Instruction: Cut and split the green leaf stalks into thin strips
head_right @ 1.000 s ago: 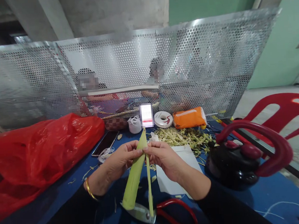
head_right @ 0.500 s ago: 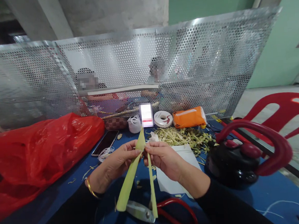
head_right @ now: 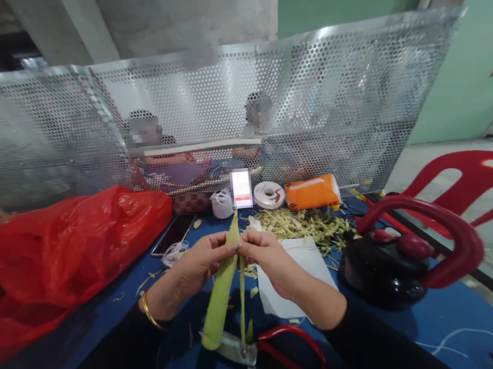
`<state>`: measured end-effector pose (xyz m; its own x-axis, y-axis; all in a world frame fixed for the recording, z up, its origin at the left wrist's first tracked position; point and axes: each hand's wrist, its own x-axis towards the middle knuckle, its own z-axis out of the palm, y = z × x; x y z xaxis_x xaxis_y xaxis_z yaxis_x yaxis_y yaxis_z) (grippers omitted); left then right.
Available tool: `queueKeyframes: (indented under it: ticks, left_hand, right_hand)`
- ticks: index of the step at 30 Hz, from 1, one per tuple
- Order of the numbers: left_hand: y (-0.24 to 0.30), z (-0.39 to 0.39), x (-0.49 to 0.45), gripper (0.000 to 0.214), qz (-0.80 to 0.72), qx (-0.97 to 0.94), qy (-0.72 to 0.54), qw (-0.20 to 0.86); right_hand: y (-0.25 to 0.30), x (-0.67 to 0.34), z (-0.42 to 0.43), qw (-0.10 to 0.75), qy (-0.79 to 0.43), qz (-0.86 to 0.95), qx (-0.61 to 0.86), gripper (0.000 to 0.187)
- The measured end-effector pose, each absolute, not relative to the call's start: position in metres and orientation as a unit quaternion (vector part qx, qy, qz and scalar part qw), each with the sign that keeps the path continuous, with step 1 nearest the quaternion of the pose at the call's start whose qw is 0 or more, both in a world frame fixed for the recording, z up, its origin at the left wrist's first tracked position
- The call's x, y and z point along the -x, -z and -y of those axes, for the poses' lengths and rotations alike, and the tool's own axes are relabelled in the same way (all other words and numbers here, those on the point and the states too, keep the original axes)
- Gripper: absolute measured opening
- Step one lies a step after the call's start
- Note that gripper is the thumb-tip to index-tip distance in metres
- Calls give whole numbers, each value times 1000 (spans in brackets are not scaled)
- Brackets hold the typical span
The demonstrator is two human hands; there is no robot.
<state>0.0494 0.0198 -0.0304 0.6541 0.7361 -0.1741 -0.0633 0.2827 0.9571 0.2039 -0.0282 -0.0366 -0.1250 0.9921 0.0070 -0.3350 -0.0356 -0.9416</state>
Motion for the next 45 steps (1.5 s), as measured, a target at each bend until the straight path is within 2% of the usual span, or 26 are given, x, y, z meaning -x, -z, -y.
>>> queueKeyframes:
  ticks: [10, 16, 22, 26, 33, 40, 45]
  left_hand:
    - [25, -19, -48, 28, -255, -493, -271, 787]
    - [31, -22, -45, 27, -251, -515, -263, 776]
    - [28, -16, -51, 30, -316, -522, -271, 745]
    - [23, -11, -56, 31, -302, -491, -306, 758]
    - [27, -15, -53, 21, -268, -462, -289, 795]
    - [24, -14, -55, 19, -254, -474, -276, 796]
    - [27, -14, -55, 27, -297, -499, -287, 762]
  right_hand:
    - [37, -209, 26, 520, -685, 417, 295, 20]
    - [35, -205, 27, 539, -677, 391, 313, 19]
    - [42, -205, 25, 538, -644, 424, 341, 21]
    - [42, -205, 25, 544, -661, 409, 316, 19]
    - [37, -207, 26, 551, -699, 384, 246, 13]
    - [37, -204, 25, 569, -671, 379, 286, 17]
    - [39, -204, 26, 563, -631, 429, 318, 18]
